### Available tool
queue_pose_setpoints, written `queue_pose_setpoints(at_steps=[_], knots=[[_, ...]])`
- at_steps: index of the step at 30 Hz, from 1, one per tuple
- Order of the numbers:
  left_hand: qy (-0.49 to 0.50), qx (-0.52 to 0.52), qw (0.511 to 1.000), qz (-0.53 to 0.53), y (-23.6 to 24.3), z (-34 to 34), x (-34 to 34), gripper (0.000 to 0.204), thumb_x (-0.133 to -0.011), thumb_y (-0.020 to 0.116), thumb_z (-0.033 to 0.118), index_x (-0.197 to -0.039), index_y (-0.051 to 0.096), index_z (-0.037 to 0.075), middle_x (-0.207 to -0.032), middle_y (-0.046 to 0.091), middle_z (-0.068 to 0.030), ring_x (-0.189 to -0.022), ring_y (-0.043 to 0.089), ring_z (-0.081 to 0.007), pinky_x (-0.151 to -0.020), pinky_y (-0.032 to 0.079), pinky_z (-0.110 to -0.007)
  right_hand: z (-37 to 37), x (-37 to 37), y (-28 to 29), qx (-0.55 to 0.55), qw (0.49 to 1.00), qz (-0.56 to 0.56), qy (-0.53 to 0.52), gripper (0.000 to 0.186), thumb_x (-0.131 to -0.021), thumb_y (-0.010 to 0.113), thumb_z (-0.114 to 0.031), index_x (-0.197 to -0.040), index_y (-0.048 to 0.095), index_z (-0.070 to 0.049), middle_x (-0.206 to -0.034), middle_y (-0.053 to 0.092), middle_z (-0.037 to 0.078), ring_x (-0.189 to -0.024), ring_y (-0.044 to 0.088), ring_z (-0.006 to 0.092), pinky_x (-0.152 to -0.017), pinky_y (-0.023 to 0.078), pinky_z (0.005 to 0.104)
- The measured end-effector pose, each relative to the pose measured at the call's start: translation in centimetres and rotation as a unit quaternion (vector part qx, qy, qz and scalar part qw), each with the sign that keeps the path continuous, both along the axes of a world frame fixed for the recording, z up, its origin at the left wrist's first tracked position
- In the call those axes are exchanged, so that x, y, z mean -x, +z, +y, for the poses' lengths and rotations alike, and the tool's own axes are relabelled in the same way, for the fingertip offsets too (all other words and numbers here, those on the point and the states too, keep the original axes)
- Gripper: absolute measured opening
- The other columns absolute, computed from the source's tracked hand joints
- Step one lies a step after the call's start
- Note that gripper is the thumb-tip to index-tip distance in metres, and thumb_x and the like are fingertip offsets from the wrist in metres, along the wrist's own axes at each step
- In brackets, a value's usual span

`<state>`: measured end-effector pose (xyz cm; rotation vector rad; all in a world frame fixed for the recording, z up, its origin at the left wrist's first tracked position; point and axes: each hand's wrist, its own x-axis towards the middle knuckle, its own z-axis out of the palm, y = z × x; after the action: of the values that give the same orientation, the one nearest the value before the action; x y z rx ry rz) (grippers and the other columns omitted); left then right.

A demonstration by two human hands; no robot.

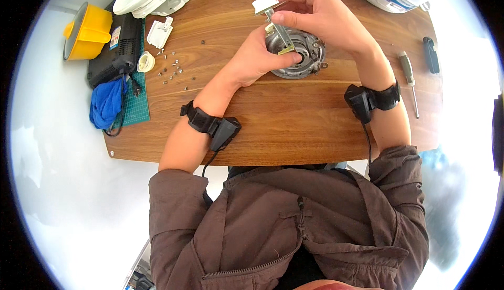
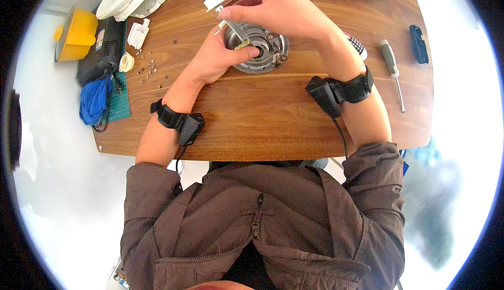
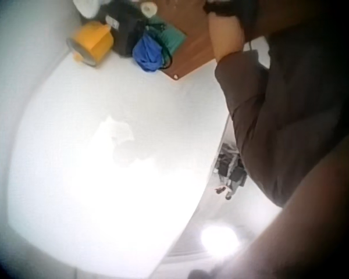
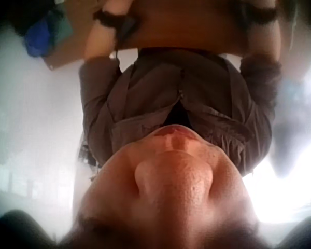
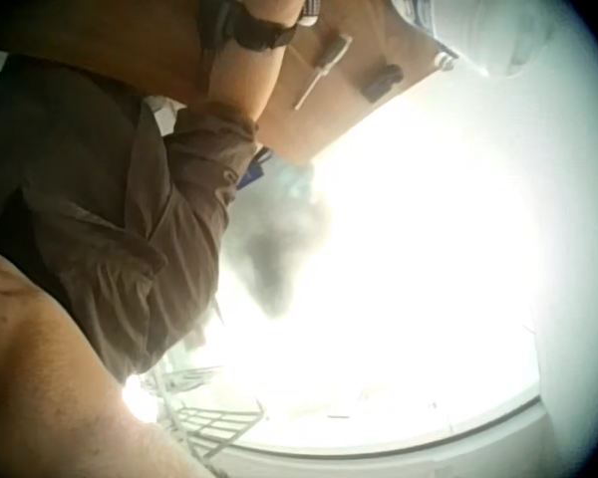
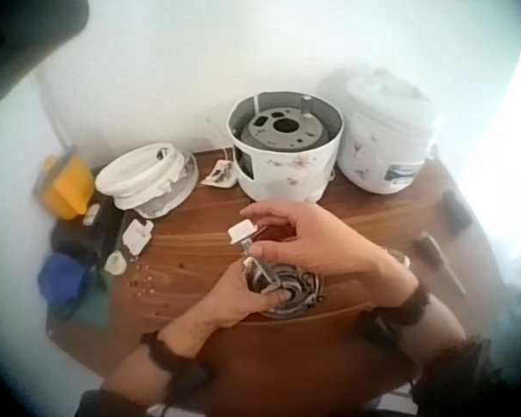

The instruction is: The person disassembles a rice cooker by removing screws from the base, detaching the heating element, and inspecting the internal components. They use a screwdriver to loosen fasteners and handle the heating plate and cooker body separately.

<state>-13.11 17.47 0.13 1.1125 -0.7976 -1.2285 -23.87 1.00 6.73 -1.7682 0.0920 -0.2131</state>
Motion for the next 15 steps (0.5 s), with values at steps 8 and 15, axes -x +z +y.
queue_pose_setpoints(at_steps=[8,15], knots=[[0.041,0.042,0.998,-0.021,-0.7,-0.2,-0.1,0.056,-0.083,0.082,0.002,-0.132,0.056,0.000,-0.120,0.068,-0.0070,-0.108,0.066,-0.0154,-0.096,0.055,-0.033,0.8,0.5,2.2,-0.080,0.996,-0.026,0.008,0.037,-0.095,0.072,-0.002,-0.131,0.063,0.001,-0.112,0.073,0.007,-0.099,0.067,0.0103,-0.089,0.056,0.0266],[0.027,0.031,0.997,0.063,-0.3,-0.3,0.0,0.059,-0.084,0.083,0.001,-0.135,0.053,-0.001,-0.121,0.068,-0.0080,-0.112,0.066,-0.0170,-0.098,0.056,-0.035,0.8,0.4,2.2,-0.117,0.992,-0.017,-0.047,0.030,-0.095,0.070,0.001,-0.125,0.067,0.002,-0.108,0.074,0.006,-0.096,0.068,0.0090,-0.084,0.056,0.0247]])
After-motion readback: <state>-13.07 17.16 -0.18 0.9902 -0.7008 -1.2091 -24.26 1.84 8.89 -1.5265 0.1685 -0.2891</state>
